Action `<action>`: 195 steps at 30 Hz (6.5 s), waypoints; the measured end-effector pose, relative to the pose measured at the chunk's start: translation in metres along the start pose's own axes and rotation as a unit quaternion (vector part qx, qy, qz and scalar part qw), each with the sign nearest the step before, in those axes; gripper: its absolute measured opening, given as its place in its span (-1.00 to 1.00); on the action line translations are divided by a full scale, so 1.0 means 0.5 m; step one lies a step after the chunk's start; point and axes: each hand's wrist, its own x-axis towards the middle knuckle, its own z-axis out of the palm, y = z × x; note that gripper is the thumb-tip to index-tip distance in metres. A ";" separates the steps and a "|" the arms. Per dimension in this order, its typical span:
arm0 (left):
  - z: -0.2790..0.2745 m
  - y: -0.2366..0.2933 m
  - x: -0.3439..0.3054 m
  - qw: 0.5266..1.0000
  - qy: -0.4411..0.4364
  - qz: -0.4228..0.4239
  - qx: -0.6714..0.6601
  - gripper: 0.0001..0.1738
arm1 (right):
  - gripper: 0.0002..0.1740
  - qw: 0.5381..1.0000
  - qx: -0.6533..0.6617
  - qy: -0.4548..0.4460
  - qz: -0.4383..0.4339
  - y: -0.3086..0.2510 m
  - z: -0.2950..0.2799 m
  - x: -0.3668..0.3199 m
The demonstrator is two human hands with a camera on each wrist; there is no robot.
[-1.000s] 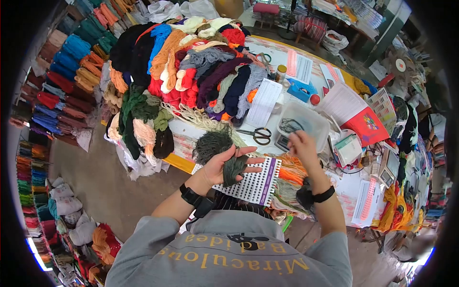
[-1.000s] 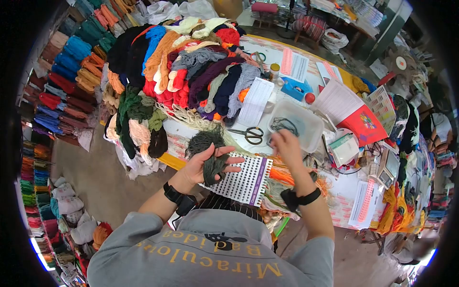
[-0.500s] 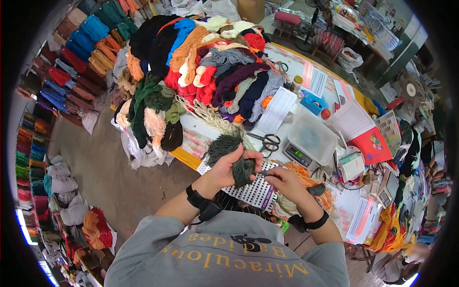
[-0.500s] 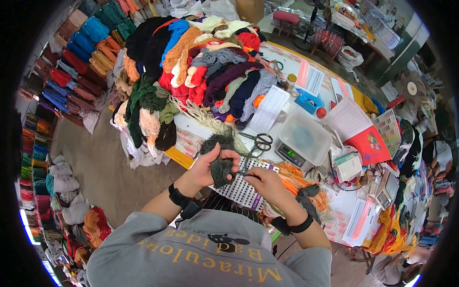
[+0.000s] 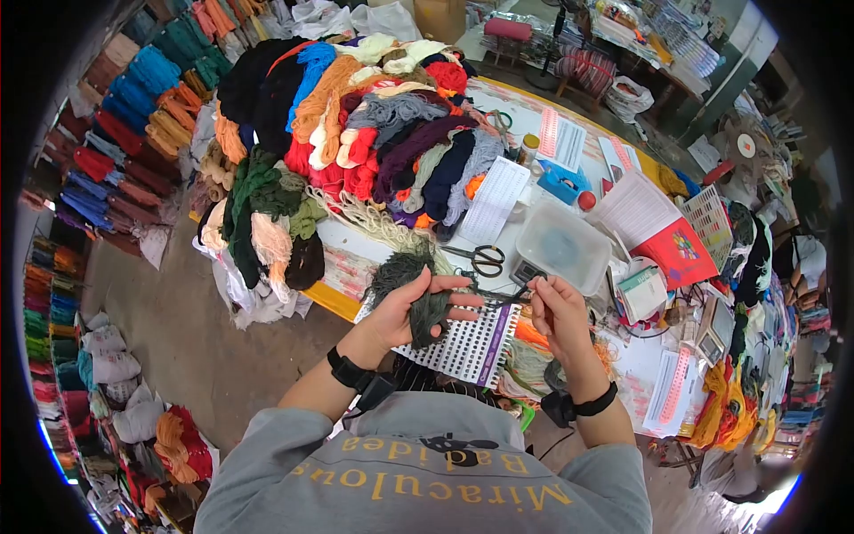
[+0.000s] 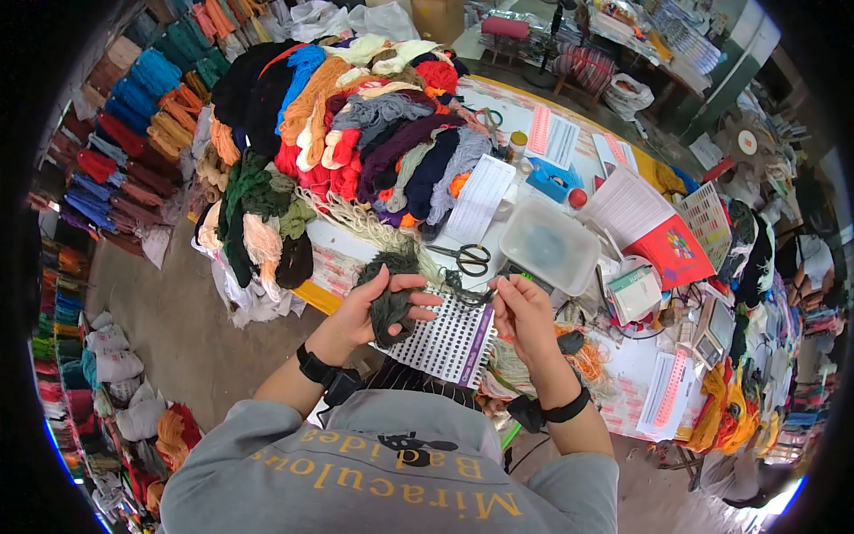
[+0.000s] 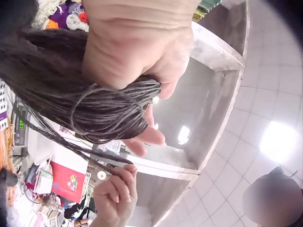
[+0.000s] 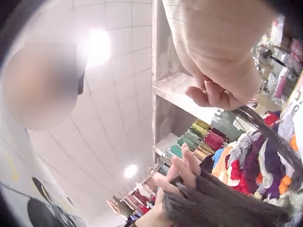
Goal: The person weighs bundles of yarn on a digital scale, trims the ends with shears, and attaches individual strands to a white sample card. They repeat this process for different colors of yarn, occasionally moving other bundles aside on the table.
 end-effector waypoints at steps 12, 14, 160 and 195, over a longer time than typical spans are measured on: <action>0.040 0.004 0.007 0.995 -0.035 0.008 -0.088 -0.29 | -0.84 0.880 -0.424 -0.205 0.059 0.013 0.082 -0.037; -0.001 -0.003 0.015 0.984 -0.104 0.030 -0.139 -0.30 | -0.86 0.876 -0.449 -0.152 -0.088 0.052 0.066 -0.019; -0.032 -0.063 0.039 0.988 0.090 0.102 0.069 -0.48 | -0.78 0.998 -0.036 -0.038 -0.034 0.173 0.037 0.004; -0.096 0.128 -0.005 0.958 0.052 0.000 0.281 -0.47 | -0.83 0.812 -0.543 0.005 -0.213 0.076 0.000 0.104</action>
